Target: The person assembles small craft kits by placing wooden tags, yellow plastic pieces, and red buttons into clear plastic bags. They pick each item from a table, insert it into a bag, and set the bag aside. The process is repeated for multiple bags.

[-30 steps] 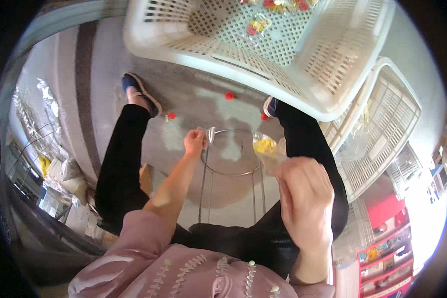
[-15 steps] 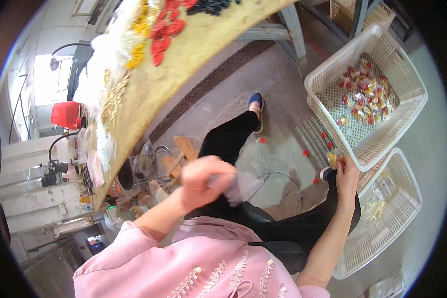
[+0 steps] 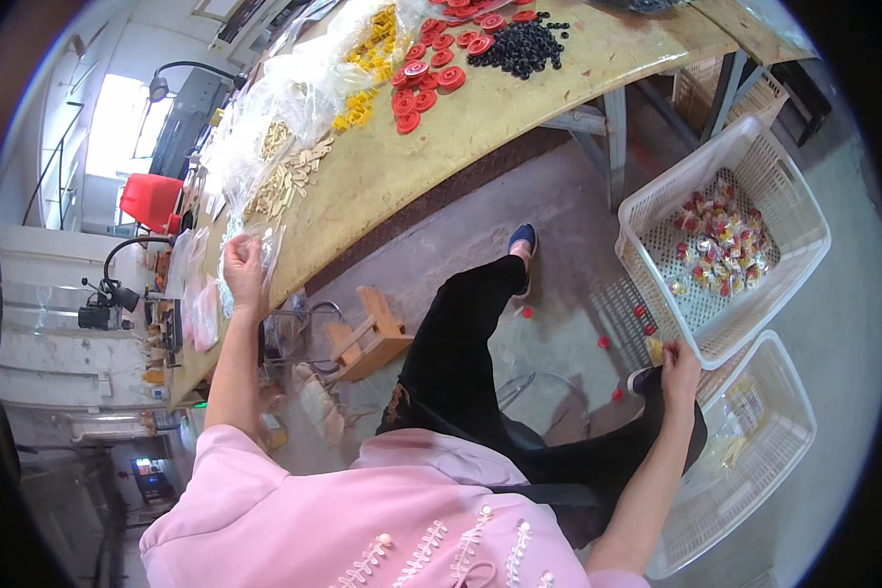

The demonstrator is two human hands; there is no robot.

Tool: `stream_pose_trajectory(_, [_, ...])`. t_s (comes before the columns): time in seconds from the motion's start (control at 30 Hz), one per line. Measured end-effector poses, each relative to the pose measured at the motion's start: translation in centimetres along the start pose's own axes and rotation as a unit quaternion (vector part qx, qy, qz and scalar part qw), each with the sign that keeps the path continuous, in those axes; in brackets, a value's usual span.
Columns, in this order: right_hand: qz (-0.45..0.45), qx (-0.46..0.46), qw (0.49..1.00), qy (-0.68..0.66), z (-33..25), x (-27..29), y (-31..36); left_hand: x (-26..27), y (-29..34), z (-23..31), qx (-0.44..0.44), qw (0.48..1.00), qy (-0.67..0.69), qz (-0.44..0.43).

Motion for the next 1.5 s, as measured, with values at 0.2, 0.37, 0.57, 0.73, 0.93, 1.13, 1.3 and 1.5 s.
stream_pose_trajectory(0.2, [0.026, -0.052, 0.998, 0.008, -1.5, 1.5, 1.9, -4.0, 2.5, 13.9, -0.244, 0.961, -0.130, 0.020])
stream_pose_trajectory(0.37, [0.114, -0.053, 0.992, 0.001, -5.0, 3.7, 2.1, -20.4, 18.5, 20.6, -0.348, 0.830, -0.020, -0.435])
stream_pose_trajectory(0.57, [0.272, -0.123, 0.942, -0.151, -6.3, 7.7, 3.3, -46.1, 32.6, 11.1, -0.005, 0.638, 0.033, -0.769])
stream_pose_trajectory(0.73, [0.292, -0.178, 0.928, -0.145, -5.7, 9.3, 4.2, -59.3, 43.2, 4.5, -0.104, 0.599, -0.093, -0.789])
stream_pose_trajectory(0.93, [0.213, -0.230, 0.945, -0.091, -6.6, 9.8, 3.0, -66.3, 63.0, -2.9, 0.719, 0.414, 0.136, -0.541])
stream_pose_trajectory(1.13, [0.264, -0.347, 0.894, -0.106, -7.4, 9.1, 3.5, -73.8, 65.5, 2.4, 0.819, 0.373, 0.225, -0.374])
stream_pose_trajectory(1.3, [0.256, -0.373, 0.891, -0.040, -7.5, 8.8, 4.5, -75.1, 64.4, 0.9, 0.796, 0.424, 0.273, -0.335])
stream_pose_trajectory(1.5, [0.178, -0.279, 0.941, -0.067, -7.6, 8.3, 3.0, -69.1, 57.8, -1.9, 0.563, 0.668, 0.186, -0.450])
Point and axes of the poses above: each hand's wrist, its own y-axis away from the middle knuckle, its own x-axis out of the back of the hand, z = x × y, the point moved 2 cm from there along -y, towards the middle knuckle, and after that the axes turned 13 degrees about -z, right-handed, at the moved point
